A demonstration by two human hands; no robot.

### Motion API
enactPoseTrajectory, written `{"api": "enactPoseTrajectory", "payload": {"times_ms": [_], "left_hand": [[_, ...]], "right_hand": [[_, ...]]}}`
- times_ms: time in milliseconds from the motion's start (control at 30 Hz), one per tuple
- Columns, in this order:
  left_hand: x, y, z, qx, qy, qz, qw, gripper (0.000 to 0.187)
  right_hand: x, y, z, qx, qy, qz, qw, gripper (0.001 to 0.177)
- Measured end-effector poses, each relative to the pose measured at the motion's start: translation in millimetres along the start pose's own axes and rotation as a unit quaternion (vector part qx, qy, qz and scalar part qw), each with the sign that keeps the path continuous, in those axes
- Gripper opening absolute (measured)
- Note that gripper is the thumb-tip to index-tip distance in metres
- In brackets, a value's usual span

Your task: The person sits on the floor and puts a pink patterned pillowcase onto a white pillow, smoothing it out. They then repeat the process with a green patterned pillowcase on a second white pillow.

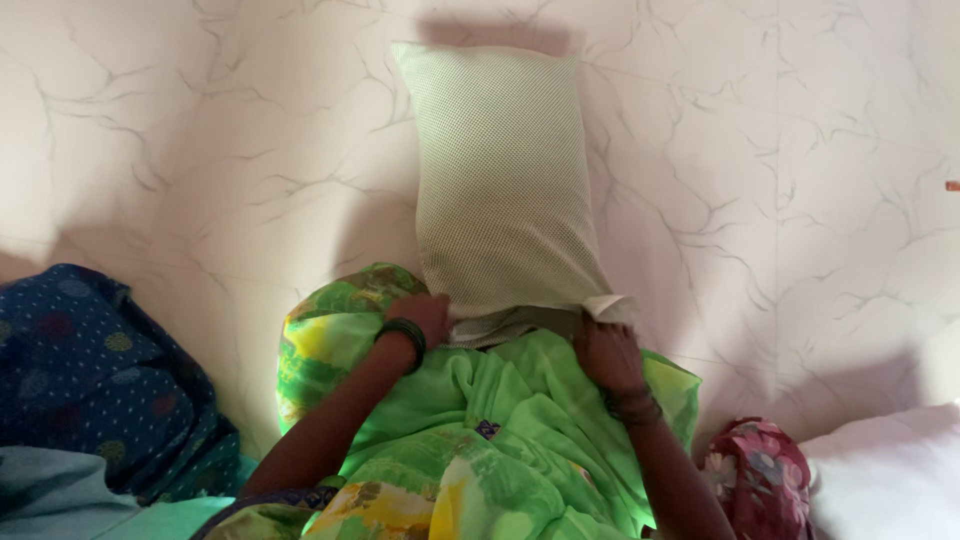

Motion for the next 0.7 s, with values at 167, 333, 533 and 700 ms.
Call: {"api": "enactPoseTrajectory", "payload": {"times_ms": [167, 333, 533, 700], "left_hand": [[-39, 62, 28, 0.036, -0.116, 0.107, 0.987, 0.038], [-29, 86, 37, -0.014, -0.074, 0.173, 0.982, 0.034], [38, 56, 91, 0.118, -0.042, 0.062, 0.990, 0.052], [56, 25, 81, 0.111, 0.001, -0.037, 0.993, 0.074]], "right_hand": [[-13, 13, -14, 0.016, -0.045, 0.077, 0.996, 0.040], [7, 22, 37, 0.182, -0.123, 0.126, 0.967, 0.039], [44, 38, 66, 0.133, 0.066, -0.015, 0.989, 0.035], [49, 11, 93, 0.079, -0.113, -0.005, 0.990, 0.041]]}}
Point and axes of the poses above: each hand's wrist, its own x-axis towards the middle knuckle, its own z-axis out of the palm, y = z × x, the point moved 10 cm from there along x, towards the middle knuckle, and after that the axes turned 10 degrees about -z, right-handed, at the moved point
